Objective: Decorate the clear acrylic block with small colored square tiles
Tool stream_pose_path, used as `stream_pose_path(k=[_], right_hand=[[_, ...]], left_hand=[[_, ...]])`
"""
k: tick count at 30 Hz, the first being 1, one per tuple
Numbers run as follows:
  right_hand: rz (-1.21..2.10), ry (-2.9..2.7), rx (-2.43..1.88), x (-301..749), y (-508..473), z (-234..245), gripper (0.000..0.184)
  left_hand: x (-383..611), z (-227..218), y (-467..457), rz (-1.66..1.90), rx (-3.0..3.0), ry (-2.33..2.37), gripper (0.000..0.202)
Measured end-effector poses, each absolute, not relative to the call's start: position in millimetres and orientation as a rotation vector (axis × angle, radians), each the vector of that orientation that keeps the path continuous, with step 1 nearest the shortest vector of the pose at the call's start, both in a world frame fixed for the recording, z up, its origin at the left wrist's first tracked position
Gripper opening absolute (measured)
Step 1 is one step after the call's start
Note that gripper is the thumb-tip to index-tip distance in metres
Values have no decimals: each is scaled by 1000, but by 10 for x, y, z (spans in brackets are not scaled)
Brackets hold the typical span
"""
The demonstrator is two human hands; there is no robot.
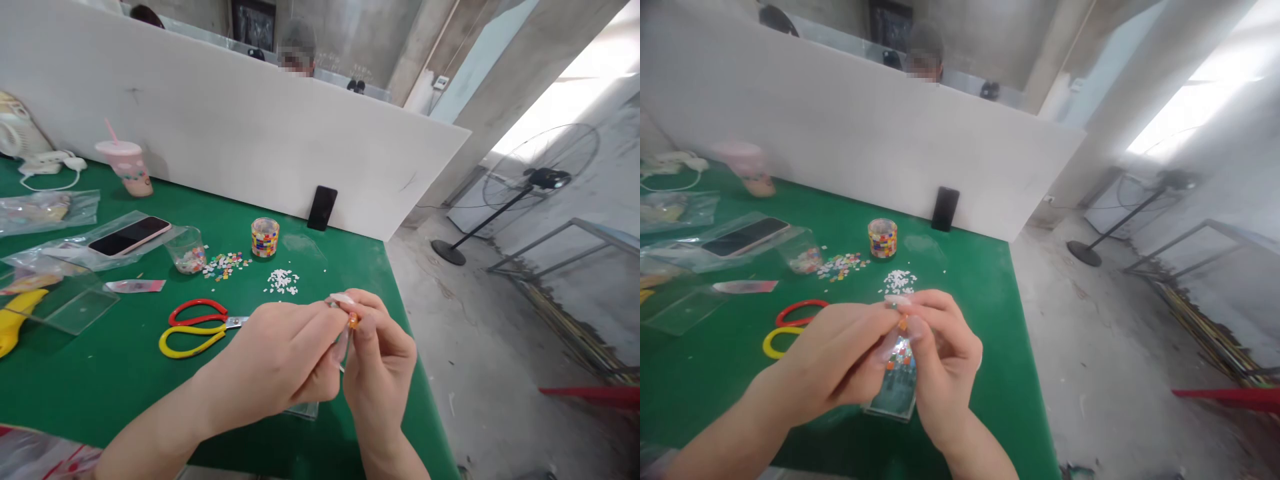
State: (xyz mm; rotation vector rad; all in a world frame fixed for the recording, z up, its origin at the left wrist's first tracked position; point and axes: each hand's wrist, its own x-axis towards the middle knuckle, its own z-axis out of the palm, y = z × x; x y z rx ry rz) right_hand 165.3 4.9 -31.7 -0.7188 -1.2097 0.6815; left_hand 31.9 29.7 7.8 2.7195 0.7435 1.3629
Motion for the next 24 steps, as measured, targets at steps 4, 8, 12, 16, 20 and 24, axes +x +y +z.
stream_pose_path(k=[4, 8, 12, 16, 20, 24], right_hand=[[421, -1304, -792, 1686, 41, -299, 19], [520, -1247, -844, 1686, 60, -255, 17], [574, -1185, -854, 1661, 74, -225, 17], [622, -1195, -866, 1659, 64, -206, 13], [775, -1113, -884, 1655, 63, -193, 14], [932, -1015, -835, 1644, 65, -192, 15]], left_hand=[[304, 82, 300, 1326, 2694, 755, 26], [317, 80, 311, 1326, 2693, 762, 25], [347, 62, 299, 1373, 2637, 767, 23], [355, 67, 276, 1348, 2624, 768, 21], [359, 72, 275, 1351, 2586, 767, 20], [365, 58, 274, 1256, 2462, 789, 17]])
